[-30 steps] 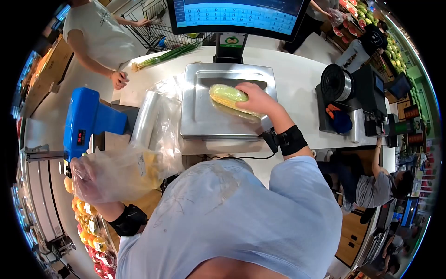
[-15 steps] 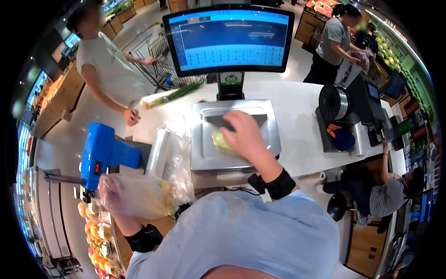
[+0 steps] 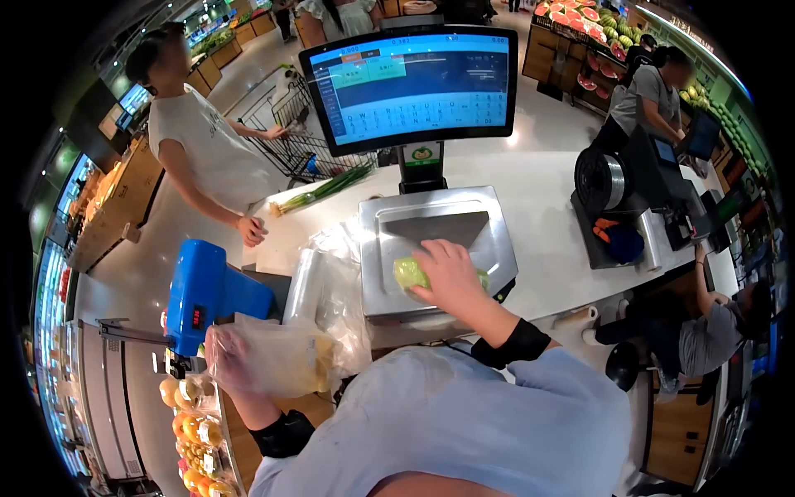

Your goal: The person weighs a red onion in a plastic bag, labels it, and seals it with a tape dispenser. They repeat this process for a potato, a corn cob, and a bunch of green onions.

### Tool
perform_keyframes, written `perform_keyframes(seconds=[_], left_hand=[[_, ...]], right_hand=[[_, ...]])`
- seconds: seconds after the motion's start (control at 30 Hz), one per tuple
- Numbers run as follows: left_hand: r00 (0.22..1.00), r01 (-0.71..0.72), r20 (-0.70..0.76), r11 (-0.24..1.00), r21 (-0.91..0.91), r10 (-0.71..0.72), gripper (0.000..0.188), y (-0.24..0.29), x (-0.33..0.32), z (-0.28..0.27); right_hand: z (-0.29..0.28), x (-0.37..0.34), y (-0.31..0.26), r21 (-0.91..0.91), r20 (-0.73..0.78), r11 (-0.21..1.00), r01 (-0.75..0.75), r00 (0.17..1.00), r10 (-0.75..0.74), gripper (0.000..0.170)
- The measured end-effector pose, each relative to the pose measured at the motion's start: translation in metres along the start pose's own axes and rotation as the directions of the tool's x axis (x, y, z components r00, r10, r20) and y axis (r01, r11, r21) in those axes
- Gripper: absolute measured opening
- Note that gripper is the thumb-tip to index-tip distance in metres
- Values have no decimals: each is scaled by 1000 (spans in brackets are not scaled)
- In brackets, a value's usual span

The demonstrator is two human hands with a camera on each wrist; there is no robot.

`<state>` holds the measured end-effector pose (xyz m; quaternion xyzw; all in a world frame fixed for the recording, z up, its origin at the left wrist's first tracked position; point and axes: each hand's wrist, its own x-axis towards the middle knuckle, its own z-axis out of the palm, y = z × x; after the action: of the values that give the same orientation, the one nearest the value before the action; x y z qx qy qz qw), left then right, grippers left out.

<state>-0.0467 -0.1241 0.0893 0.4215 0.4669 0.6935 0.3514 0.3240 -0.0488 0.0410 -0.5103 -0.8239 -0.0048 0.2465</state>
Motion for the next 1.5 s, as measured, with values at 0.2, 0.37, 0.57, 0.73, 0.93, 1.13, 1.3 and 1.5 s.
perform_keyframes(seconds=[0.2, 0.37, 0.57, 0.73, 0.93, 1.13, 1.3, 1.5], left_hand=[[992, -73, 100, 995, -72, 80, 27, 4, 4, 4], [997, -23, 69, 995, -99, 30, 29, 11, 8, 14], [983, -81, 156, 992, -100, 96, 29, 9, 5, 5], [984, -59, 159, 992, -107, 76, 33, 18, -6, 5], [994, -89, 55, 994, -60, 93, 38, 20, -12, 5], [992, -88, 83, 994, -62, 93, 36, 20, -12, 6], [990, -116, 72, 993, -32, 118, 35, 20, -10, 7], [993, -113, 43, 994, -8, 113, 35, 21, -13, 11]], right_hand=[[-32, 12, -2, -99, -29, 995, -13, 1000, 10, 62], [-52, 109, -37, 78, -439, 997, 28, 899, 9, 31], [-24, 231, -27, 28, -400, 985, -172, 901, 168, 39], [-18, 268, -16, 22, -380, 981, -195, 906, 188, 41], [-33, 232, -29, 103, -456, 980, -172, 867, 201, 26], [-15, 176, -1, 132, -340, 958, -255, 896, 285, 31], [-12, 177, 26, 67, -441, 954, -291, 849, 290, 31], [-7, 196, 43, 31, -496, 969, -246, 838, 229, 30]])
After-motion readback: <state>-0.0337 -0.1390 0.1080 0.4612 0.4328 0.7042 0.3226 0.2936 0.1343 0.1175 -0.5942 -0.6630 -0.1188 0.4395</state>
